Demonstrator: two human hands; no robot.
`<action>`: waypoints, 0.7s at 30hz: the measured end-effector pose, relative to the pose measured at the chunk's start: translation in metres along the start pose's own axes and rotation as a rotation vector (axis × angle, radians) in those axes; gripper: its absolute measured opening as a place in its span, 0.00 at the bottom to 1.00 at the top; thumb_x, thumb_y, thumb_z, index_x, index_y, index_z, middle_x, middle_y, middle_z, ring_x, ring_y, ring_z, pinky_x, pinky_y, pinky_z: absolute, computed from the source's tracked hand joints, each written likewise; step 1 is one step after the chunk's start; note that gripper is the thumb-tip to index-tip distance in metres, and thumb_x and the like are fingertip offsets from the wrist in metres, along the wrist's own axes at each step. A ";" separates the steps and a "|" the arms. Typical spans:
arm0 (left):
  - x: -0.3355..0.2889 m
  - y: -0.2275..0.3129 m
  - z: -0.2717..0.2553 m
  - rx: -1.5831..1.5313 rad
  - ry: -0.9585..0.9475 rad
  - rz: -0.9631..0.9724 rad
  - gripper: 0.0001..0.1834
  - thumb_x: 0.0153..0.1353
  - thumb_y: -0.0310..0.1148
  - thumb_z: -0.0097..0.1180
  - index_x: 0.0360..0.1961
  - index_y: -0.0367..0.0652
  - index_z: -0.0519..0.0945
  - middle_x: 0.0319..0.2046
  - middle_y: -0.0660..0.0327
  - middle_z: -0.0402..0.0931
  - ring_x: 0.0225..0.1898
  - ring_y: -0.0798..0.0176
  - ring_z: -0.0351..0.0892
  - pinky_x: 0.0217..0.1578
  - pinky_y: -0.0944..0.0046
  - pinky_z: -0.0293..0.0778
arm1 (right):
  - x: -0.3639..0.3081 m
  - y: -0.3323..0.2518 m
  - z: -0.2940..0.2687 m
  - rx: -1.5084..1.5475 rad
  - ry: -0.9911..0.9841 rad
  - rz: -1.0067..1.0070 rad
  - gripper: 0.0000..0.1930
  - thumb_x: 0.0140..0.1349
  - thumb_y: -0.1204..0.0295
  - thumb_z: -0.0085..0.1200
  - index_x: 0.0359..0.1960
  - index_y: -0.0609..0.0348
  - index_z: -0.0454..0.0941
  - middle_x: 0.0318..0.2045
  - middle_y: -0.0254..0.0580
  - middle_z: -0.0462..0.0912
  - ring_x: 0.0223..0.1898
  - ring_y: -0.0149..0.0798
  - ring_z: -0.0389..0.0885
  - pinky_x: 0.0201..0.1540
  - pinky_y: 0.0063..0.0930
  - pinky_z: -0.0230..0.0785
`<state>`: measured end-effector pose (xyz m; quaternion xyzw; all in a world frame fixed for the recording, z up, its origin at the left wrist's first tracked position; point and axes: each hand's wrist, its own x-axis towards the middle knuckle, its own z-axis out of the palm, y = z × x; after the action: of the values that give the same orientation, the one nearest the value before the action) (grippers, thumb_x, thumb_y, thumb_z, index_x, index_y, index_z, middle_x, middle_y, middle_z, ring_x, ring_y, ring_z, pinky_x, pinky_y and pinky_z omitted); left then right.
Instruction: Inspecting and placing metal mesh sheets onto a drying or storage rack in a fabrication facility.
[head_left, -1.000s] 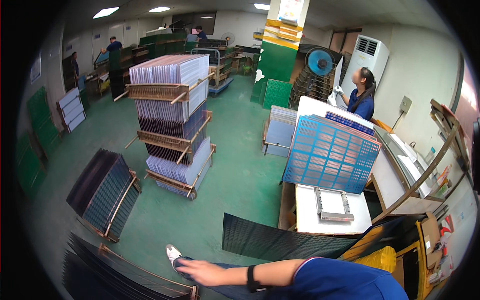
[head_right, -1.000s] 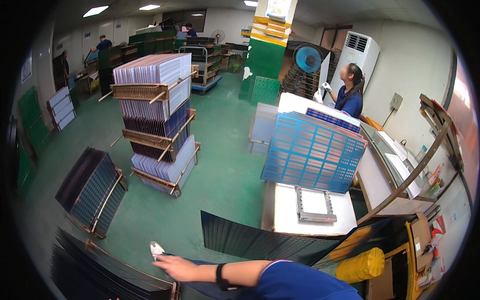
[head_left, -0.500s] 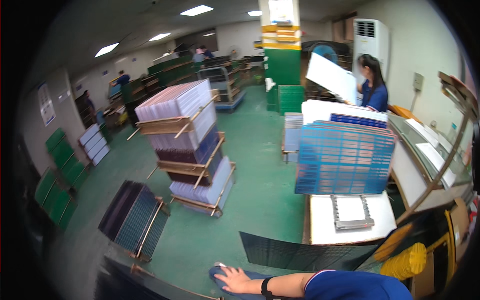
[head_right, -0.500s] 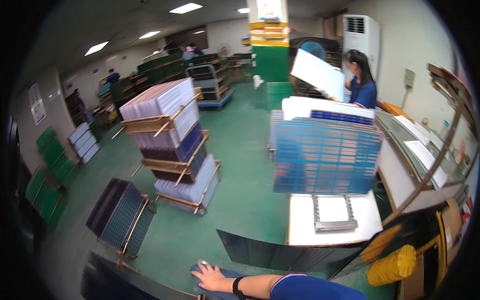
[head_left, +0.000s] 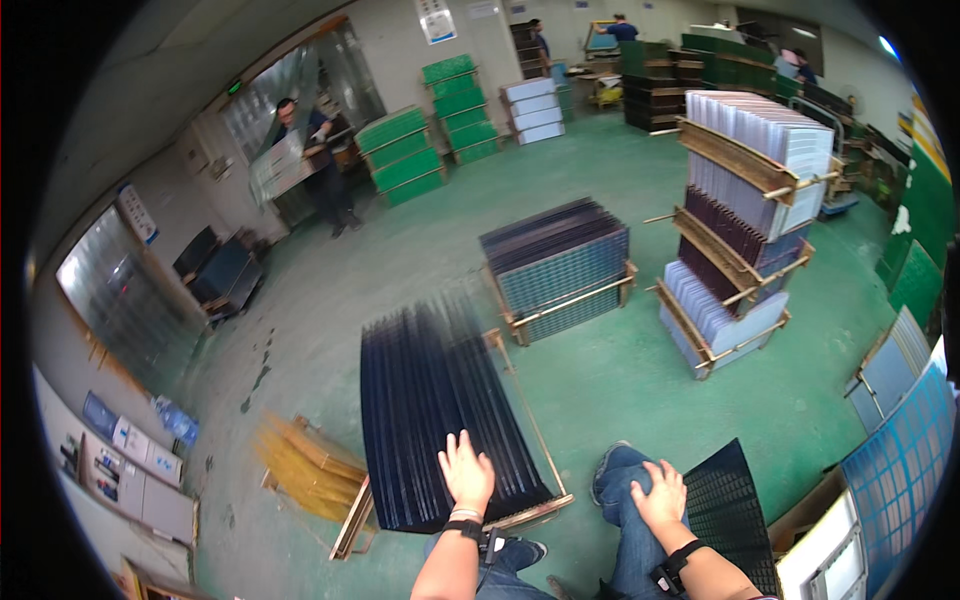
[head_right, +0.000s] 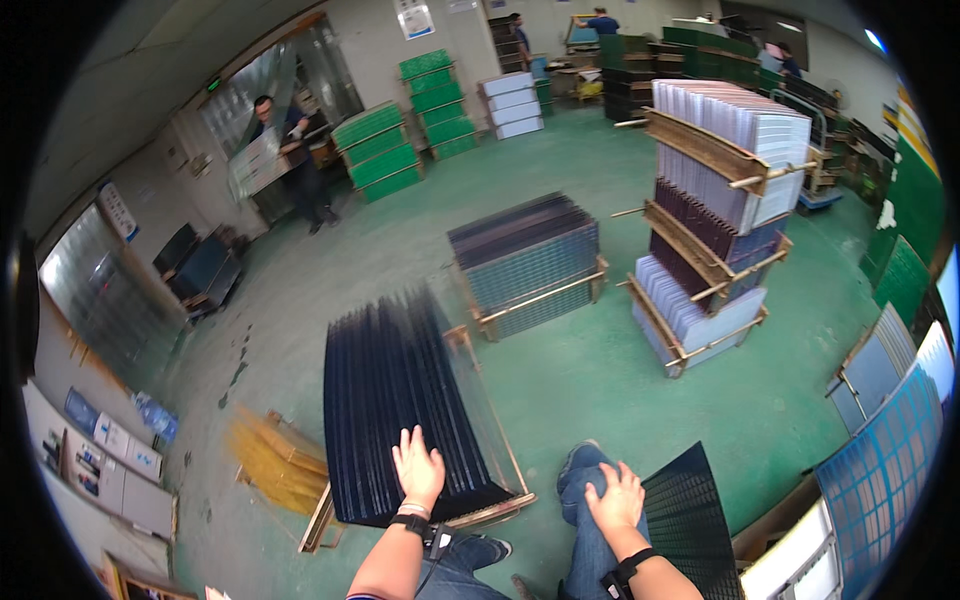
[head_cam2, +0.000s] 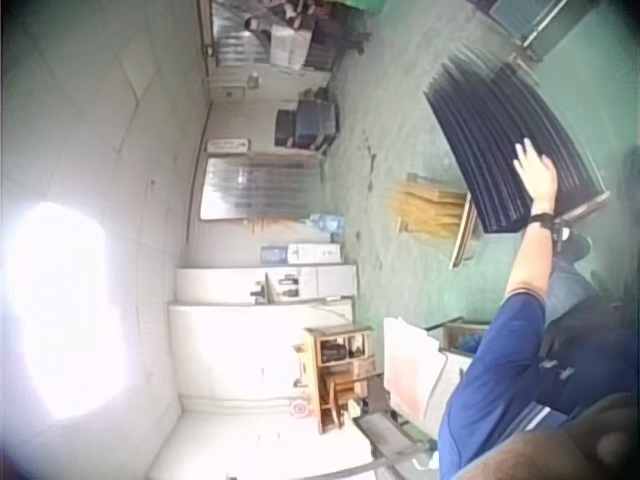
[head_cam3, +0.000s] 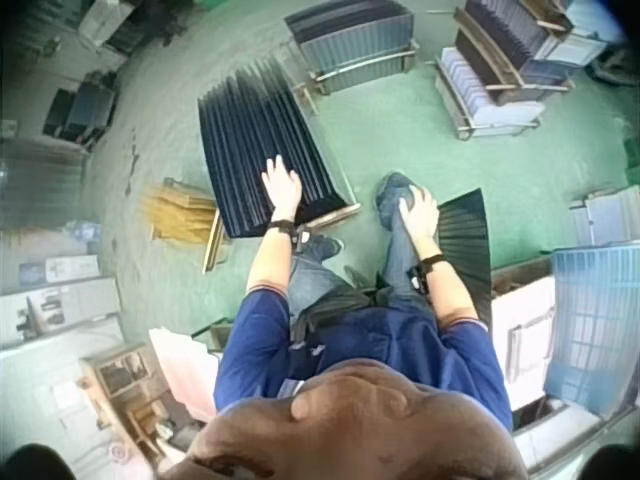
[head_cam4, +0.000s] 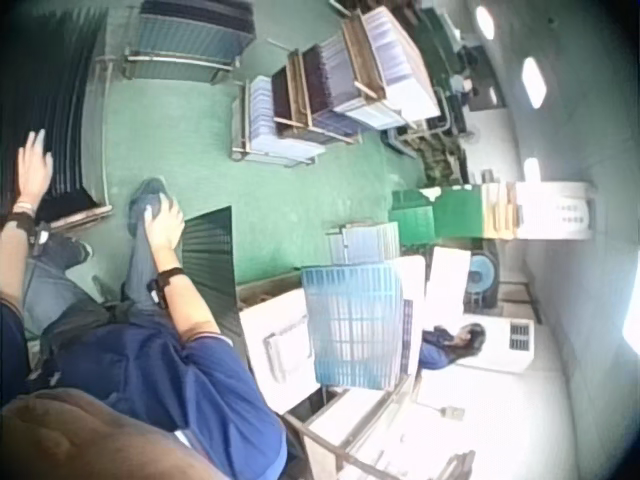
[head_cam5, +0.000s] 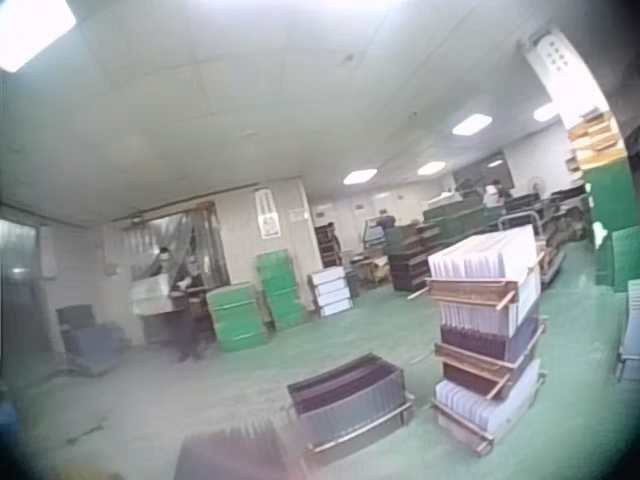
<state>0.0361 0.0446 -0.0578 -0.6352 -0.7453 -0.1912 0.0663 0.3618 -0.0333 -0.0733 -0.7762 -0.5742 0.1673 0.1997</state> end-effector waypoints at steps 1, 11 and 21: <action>0.000 -0.003 0.001 0.028 0.014 0.021 0.30 0.54 0.34 0.53 0.58 0.35 0.66 0.58 0.54 0.66 0.66 0.53 0.53 0.64 0.45 0.49 | 0.001 -0.002 -0.002 -0.006 0.005 -0.008 0.26 0.49 0.57 0.59 0.52 0.44 0.73 0.57 0.46 0.66 0.58 0.49 0.64 0.58 0.43 0.58; 0.008 0.004 -0.003 0.139 -0.301 -0.104 0.17 0.56 0.41 0.52 0.37 0.42 0.84 0.55 0.60 0.71 0.70 0.52 0.42 0.65 0.43 0.41 | 0.005 0.002 -0.003 0.021 -0.013 0.036 0.25 0.49 0.59 0.59 0.52 0.45 0.73 0.57 0.44 0.66 0.59 0.46 0.63 0.59 0.42 0.57; 0.040 -0.008 -0.090 -0.338 -0.268 -0.198 0.16 0.57 0.39 0.52 0.24 0.34 0.77 0.27 0.42 0.77 0.34 0.39 0.78 0.37 0.48 0.73 | 0.007 0.006 -0.005 0.031 -0.016 0.032 0.25 0.51 0.59 0.57 0.52 0.46 0.73 0.57 0.45 0.66 0.58 0.47 0.64 0.59 0.42 0.58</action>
<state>0.0083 0.0473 0.0369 -0.5807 -0.7636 -0.2327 -0.1597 0.3709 -0.0283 -0.0722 -0.7808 -0.5605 0.1854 0.2044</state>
